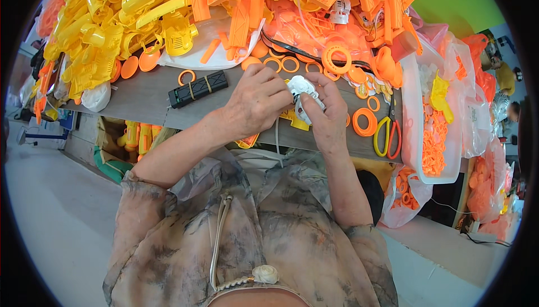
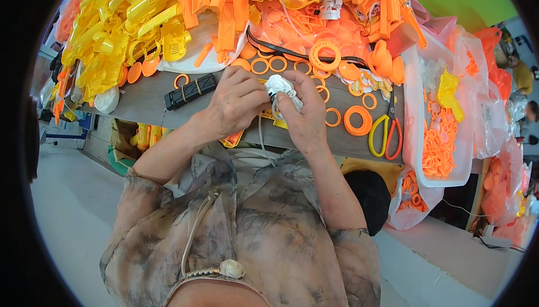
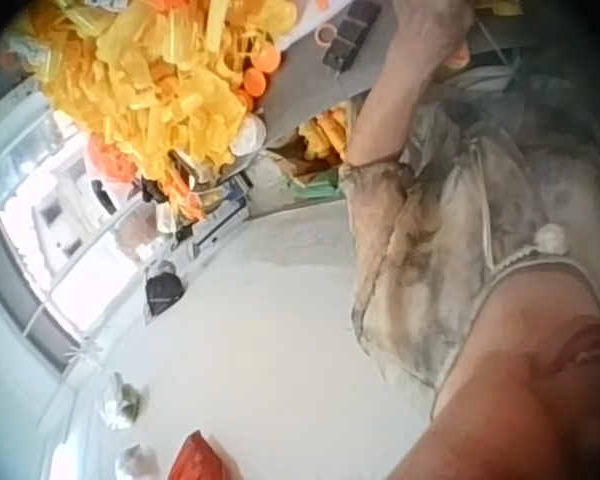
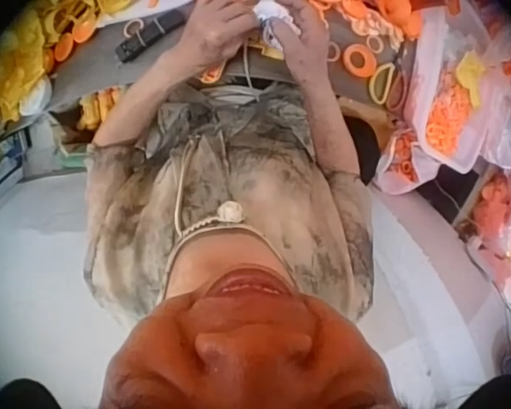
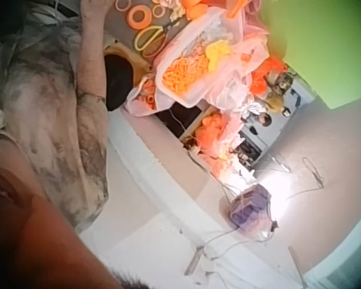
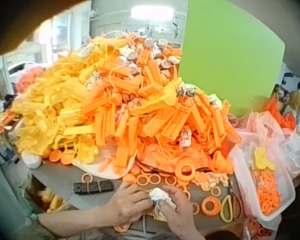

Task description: Assembling various plastic components and internal parts of toy guns.

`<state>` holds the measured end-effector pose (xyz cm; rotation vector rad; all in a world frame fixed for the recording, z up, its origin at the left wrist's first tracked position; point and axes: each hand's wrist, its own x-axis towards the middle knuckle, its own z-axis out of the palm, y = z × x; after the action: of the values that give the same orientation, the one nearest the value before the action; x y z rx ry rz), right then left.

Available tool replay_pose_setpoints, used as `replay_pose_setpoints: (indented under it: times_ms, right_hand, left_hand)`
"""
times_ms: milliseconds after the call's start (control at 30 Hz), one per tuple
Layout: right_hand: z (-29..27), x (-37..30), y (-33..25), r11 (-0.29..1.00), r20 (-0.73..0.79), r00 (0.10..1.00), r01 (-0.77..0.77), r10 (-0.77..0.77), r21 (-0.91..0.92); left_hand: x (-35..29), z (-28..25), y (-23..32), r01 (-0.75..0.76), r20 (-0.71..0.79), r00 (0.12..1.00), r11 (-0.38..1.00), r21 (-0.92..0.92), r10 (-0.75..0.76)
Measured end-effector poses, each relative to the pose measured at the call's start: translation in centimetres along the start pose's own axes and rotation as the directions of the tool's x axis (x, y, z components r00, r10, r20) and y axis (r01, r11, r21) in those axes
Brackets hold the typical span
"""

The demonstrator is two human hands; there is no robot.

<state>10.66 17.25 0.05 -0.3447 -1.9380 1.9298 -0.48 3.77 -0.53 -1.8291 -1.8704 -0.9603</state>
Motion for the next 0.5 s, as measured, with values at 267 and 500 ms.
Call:
replay_pose_setpoints:
  times_ms: [267, 500]
  right_hand:
    - [-0.6, -0.3, -1.4, 0.953, 0.115, 0.992, -0.015, 0.052, -0.301]
    - [-1.1, -0.2, -2.3, 0.953, 0.215, 0.976, 0.040, 0.027, -0.300]
  left_hand:
    - [1.6, -0.4, -0.4, -0.121, 0.048, 0.992, 0.993, 0.016, 0.120]
    - [1.2, -0.3, 0.6, -0.053, 0.128, 0.990, 0.994, -0.094, 0.065]
